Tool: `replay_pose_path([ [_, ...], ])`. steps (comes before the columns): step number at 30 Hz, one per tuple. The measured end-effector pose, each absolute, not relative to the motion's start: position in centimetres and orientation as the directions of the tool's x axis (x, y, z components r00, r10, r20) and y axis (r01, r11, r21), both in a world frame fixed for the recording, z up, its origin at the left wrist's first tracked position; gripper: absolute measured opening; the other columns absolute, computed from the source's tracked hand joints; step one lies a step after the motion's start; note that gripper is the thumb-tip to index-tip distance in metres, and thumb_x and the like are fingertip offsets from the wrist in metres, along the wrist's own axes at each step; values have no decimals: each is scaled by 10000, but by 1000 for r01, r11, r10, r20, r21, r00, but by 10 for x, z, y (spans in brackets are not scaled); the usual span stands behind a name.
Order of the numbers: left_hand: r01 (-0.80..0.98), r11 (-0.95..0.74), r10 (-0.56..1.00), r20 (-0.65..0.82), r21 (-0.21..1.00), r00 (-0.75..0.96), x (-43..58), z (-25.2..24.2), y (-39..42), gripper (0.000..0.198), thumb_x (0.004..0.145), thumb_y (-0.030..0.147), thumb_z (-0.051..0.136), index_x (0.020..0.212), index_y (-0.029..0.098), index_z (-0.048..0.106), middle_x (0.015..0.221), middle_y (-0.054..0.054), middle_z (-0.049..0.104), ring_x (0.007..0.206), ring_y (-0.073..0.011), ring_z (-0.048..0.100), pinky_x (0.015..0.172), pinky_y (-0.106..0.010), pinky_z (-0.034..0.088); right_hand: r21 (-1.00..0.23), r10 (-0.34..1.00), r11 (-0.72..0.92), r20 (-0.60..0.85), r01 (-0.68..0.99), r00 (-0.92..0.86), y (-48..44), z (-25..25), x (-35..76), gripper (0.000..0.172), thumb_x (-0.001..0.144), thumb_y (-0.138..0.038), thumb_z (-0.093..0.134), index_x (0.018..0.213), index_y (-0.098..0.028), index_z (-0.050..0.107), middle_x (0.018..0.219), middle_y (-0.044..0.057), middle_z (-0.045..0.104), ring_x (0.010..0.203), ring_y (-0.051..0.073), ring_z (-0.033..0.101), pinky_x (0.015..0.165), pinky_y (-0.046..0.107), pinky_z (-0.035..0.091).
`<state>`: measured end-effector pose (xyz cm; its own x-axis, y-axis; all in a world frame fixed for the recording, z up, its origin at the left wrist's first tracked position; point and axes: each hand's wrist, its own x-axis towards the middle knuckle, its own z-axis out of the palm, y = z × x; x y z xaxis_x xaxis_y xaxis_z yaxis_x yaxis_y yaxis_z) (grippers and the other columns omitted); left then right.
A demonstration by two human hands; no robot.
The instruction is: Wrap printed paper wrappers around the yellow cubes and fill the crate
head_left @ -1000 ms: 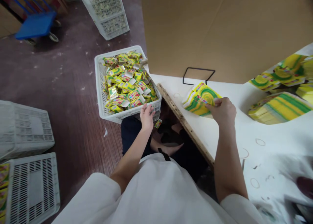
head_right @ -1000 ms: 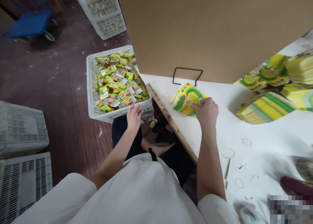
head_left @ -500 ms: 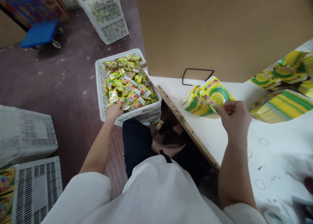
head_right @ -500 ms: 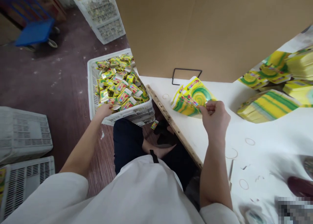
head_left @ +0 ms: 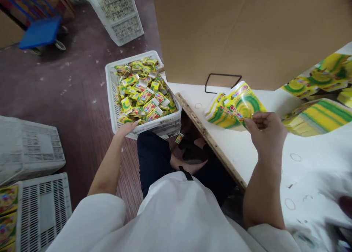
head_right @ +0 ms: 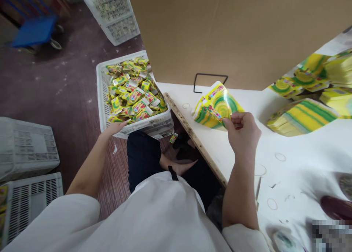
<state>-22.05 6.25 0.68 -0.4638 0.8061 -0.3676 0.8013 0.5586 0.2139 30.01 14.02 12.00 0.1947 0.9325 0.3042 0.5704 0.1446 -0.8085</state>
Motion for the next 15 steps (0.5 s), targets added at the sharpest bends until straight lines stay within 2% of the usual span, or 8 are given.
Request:
replay_pose_path([
  [2, 776, 566, 814, -334, 279, -475, -211, 12, 65, 402, 933, 388, 518, 1105, 88, 723, 1094, -156, 749, 1193, -369, 628, 1038, -447, 468, -811, 934, 178, 318, 558, 165, 135, 125, 295, 229, 751, -371, 746, 878, -242, 605, 804, 19, 679, 657, 186, 620, 649, 355, 518],
  [5, 727, 495, 858, -139, 476, -494, -178, 23, 67, 497, 923, 391, 563, 1295, 66, 614, 1329, -184, 654, 1344, -388, 512, 1149, -506, 352, -822, 940, 214, 320, 528, 116, 124, 131, 283, 204, 787, -378, 735, 893, -267, 600, 876, 31, 695, 680, 202, 630, 656, 379, 530],
  [7, 679, 364, 895, -38, 637, -444, -137, 31, 64, 572, 903, 440, 613, 1386, 144, 541, 1416, -152, 602, 1357, -345, 517, 1150, -490, 372, -846, 954, 218, 290, 487, 79, 116, 130, 269, 199, 800, -397, 730, 888, -278, 597, 896, 42, 704, 703, 214, 643, 666, 392, 540],
  [9, 597, 186, 961, -17, 780, -276, -83, 39, 61, 715, 809, 583, 703, 1422, 271, 506, 1411, -67, 619, 1326, -278, 564, 1090, -411, 465, -879, 973, 207, 232, 431, 7, 107, 125, 248, 197, 804, -399, 727, 878, -272, 596, 850, 40, 702, 707, 221, 650, 668, 393, 544],
  [10, 349, 30, 993, 11, 936, -115, -54, 44, 60, 829, 726, 626, 773, 1425, 267, 506, 1432, -95, 598, 1355, -311, 538, 1090, -439, 470, -893, 980, 197, 194, 404, -49, 103, 120, 237, 196, 804, -391, 725, 877, -263, 597, 816, 33, 696, 694, 217, 648, 660, 384, 542],
  [11, 75, -46, 999, 46, 996, 5, -26, 51, 60, 924, 608, 695, 829, 1377, 265, 550, 1408, -113, 610, 1349, -351, 539, 1079, -473, 481, -906, 980, 190, 156, 378, -120, 98, 115, 226, 184, 802, -370, 718, 874, -252, 596, 787, 22, 690, 676, 205, 644, 651, 369, 539],
  [12, -158, -57, 997, 63, 986, 34, -1, 57, 60, 967, 523, 771, 829, 1306, 252, 600, 1336, -129, 650, 1304, -381, 571, 1049, -498, 500, -917, 973, 184, 118, 353, -200, 94, 108, 216, 175, 799, -351, 711, 875, -243, 596, 763, 13, 682, 658, 193, 638, 634, 348, 534],
  [15, -543, 8, 996, -53, 840, -67, 53, 77, 64, 815, 608, 855, 699, 1142, 240, 665, 1125, -128, 721, 1181, -369, 641, 951, -491, 546, -948, 940, 156, 57, 278, -335, 82, 91, 196, 200, 791, -351, 710, 862, -236, 562, 741, 6, 667, 635, 167, 623, 581, 301, 514],
])
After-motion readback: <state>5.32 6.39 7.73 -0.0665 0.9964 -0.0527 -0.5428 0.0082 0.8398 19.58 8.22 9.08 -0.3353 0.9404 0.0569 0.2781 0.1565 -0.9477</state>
